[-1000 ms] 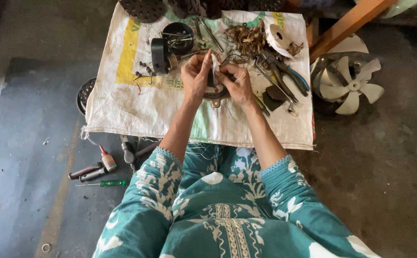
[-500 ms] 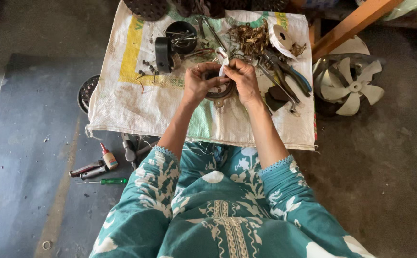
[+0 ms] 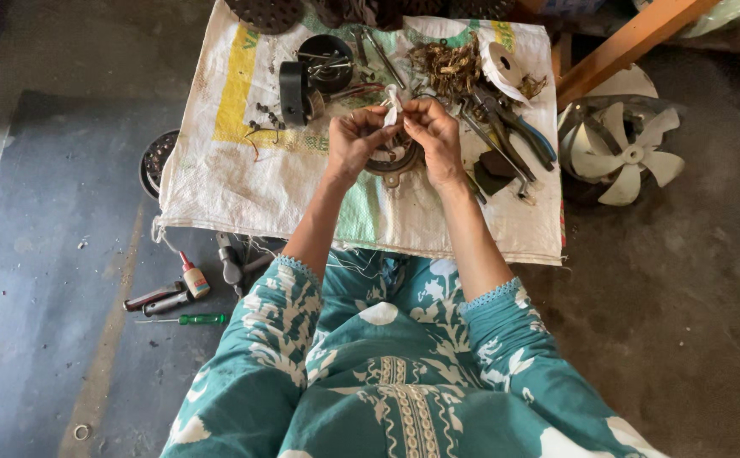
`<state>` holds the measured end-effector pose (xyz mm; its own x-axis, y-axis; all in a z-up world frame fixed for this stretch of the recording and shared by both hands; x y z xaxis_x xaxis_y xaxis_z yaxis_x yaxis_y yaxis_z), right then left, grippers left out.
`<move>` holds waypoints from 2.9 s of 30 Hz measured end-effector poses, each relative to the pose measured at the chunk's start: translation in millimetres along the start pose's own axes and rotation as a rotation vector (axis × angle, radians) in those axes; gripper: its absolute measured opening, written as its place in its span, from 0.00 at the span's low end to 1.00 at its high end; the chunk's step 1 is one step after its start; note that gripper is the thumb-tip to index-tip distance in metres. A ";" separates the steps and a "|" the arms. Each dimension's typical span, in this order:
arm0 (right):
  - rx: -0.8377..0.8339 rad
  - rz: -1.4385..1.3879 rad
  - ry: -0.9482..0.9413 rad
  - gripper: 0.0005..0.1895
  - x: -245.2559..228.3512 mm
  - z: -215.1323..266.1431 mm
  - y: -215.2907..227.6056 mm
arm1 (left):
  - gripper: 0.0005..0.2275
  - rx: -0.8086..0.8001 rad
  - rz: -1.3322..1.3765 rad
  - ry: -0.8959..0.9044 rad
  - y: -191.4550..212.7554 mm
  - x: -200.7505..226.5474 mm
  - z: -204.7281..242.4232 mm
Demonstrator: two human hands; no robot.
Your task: The person sits on the floor and works on a circular electrical component, likely a fan motor stator. They use their hands to wrap white tape around the copper windings and use pliers to cut the tape. They also use a screwdriver to adjust parts of the component.
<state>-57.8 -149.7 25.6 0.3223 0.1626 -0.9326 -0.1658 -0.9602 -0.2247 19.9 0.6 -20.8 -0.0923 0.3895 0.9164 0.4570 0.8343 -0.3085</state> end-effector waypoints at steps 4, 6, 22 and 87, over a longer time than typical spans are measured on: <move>0.099 0.310 0.322 0.04 -10.5 7.5 0.0 | 0.04 0.026 0.079 -0.040 7.5 -13.4 -4.8; 0.187 0.689 0.515 0.04 -12.7 17.1 4.4 | 0.04 0.033 0.051 -0.057 10.3 -19.7 -4.6; 0.365 1.191 0.550 0.06 11.0 77.6 -47.9 | 0.04 0.040 -0.040 -0.022 3.4 -11.3 -7.1; -0.230 0.846 0.096 0.07 -37.2 -14.7 -17.7 | 0.08 0.104 0.189 0.113 -8.1 16.3 -14.7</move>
<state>-53.1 -142.1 68.4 0.2555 -0.6332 -0.7306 -0.1958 -0.7739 0.6023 27.8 -5.6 0.4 0.0881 0.5014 0.8607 0.3623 0.7888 -0.4966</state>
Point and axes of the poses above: each hand's wrist, its own z-axis away from the middle knuckle, its own y-axis out of the back of the hand, x = y × z, the point moved 1 cm from there along -z, towards the middle knuckle, and after that the axes turned 1 degree about z, right-handed, at the moved point
